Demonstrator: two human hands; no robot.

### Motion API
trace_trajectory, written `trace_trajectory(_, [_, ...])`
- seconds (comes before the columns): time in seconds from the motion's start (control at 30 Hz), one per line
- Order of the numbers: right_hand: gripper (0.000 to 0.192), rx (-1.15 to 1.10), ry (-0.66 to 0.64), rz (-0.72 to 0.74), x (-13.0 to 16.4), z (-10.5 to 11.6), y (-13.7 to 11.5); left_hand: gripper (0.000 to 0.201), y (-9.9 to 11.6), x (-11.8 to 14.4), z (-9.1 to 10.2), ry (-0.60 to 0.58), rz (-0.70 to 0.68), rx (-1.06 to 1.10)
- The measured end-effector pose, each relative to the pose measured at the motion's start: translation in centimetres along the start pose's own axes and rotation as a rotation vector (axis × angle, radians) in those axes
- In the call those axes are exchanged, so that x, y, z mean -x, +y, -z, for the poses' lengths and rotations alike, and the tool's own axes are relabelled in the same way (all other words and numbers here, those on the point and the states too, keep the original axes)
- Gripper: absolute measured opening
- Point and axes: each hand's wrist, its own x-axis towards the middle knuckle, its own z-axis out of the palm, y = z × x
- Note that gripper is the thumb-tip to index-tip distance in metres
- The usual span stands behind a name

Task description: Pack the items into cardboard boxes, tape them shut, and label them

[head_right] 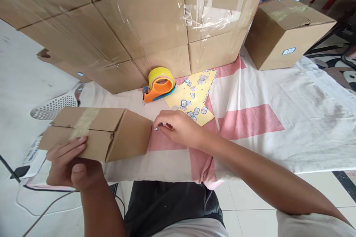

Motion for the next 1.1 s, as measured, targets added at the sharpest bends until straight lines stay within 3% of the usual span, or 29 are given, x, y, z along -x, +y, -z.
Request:
trace_trajectory(0.07, [0.024,-0.021,-0.043,0.02,0.0,-0.7,-0.4,0.032,0.9,-0.7,-0.4,0.149,-0.166,0.139])
trace_trajectory(0.13, [0.024,-0.031,-0.092,0.013,0.1,-1.7,-0.7,0.027,1.5,-1.2,-0.9,0.176,-0.211,0.223])
trace_trajectory(0.27, [0.017,0.029,-0.127,0.063,0.1,-3.9,-0.8,0.027,1.9,-1.5,-1.5,0.215,-0.178,0.259])
trace_trajectory(0.37, [0.006,0.167,-0.07,0.186,0.1,-5.2,-0.7,0.025,2.1,-1.3,-1.8,0.239,-0.144,0.255])
trace_trajectory(0.6, [0.015,0.526,0.078,0.332,0.1,-6.0,-0.6,0.022,2.5,-1.4,-2.2,0.253,-0.121,0.218])
trace_trajectory(0.9, [0.008,0.517,0.16,0.36,0.2,-6.7,-0.1,0.022,2.5,-1.3,-2.4,0.272,-0.112,0.216])
trace_trajectory(1.1, [0.008,0.483,0.116,0.287,0.1,-6.7,0.2,0.02,2.8,-1.4,-2.5,0.27,-0.07,0.147])
